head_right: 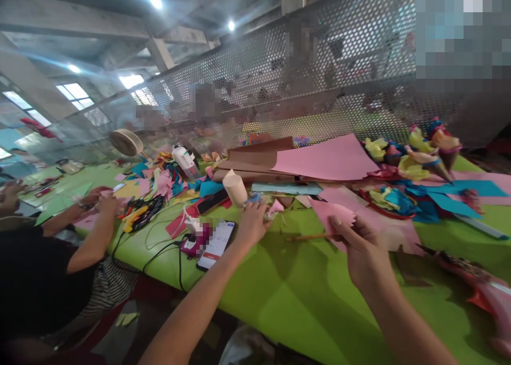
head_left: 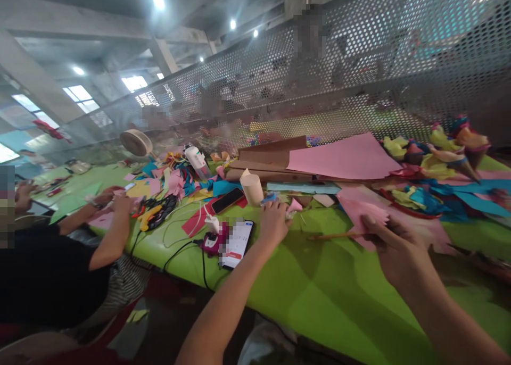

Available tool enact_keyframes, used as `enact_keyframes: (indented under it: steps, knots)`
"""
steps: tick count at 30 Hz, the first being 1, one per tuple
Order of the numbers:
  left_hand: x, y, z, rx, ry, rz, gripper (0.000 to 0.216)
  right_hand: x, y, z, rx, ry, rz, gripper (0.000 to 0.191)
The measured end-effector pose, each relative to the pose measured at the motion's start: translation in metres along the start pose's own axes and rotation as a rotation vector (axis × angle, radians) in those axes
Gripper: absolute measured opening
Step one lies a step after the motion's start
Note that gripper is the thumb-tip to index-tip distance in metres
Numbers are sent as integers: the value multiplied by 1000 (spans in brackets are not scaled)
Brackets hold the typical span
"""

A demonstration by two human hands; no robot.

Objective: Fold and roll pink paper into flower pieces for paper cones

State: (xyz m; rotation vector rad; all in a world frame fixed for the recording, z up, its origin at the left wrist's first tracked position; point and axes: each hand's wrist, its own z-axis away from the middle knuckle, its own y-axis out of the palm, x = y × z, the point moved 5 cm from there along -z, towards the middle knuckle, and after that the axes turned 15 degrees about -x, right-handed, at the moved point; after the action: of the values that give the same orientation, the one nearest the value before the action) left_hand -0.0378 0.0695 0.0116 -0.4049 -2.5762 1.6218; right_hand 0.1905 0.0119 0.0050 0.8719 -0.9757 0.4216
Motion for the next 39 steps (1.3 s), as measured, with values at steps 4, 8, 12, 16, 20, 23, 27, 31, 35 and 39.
enact_keyframes:
  steps: [4, 8, 12, 16, 20, 23, 27, 31, 35, 39]
  knots:
    - [-5, -2, -6, -19, 4, 25, 28, 0, 1, 0, 31, -20, 16, 34]
    - [-2, -9, -19, -73, -45, -80, 36, -1, 1, 1, 36, -16, 15, 36]
    - [-7, -7, -35, -85, 35, -130, 51, -2, 1, 1, 56, -1, 17, 33]
    - [-23, 16, -50, 16, 248, -92, 47, -5, 0, -1, 71, -3, 35, 33]
    - [-29, 37, -63, 50, 292, -78, 37, -8, 0, -4, 80, -47, 58, 33]
    - [-32, 41, -69, 29, 288, -66, 27, -8, 1, -5, 88, -43, 70, 33]
    - [-35, 31, -73, -19, 289, -26, 21, -7, 3, -3, 100, 1, 20, 32]
    - [-37, 27, -73, -15, 294, 11, 26, -4, 4, -1, 87, -3, -4, 32]
    - [-37, 38, -71, 39, 278, 0, 34, -5, 3, -4, 57, -4, -13, 37]
    - [-35, 41, -70, 46, 238, -16, 22, -5, 2, -7, 39, -46, 48, 39]
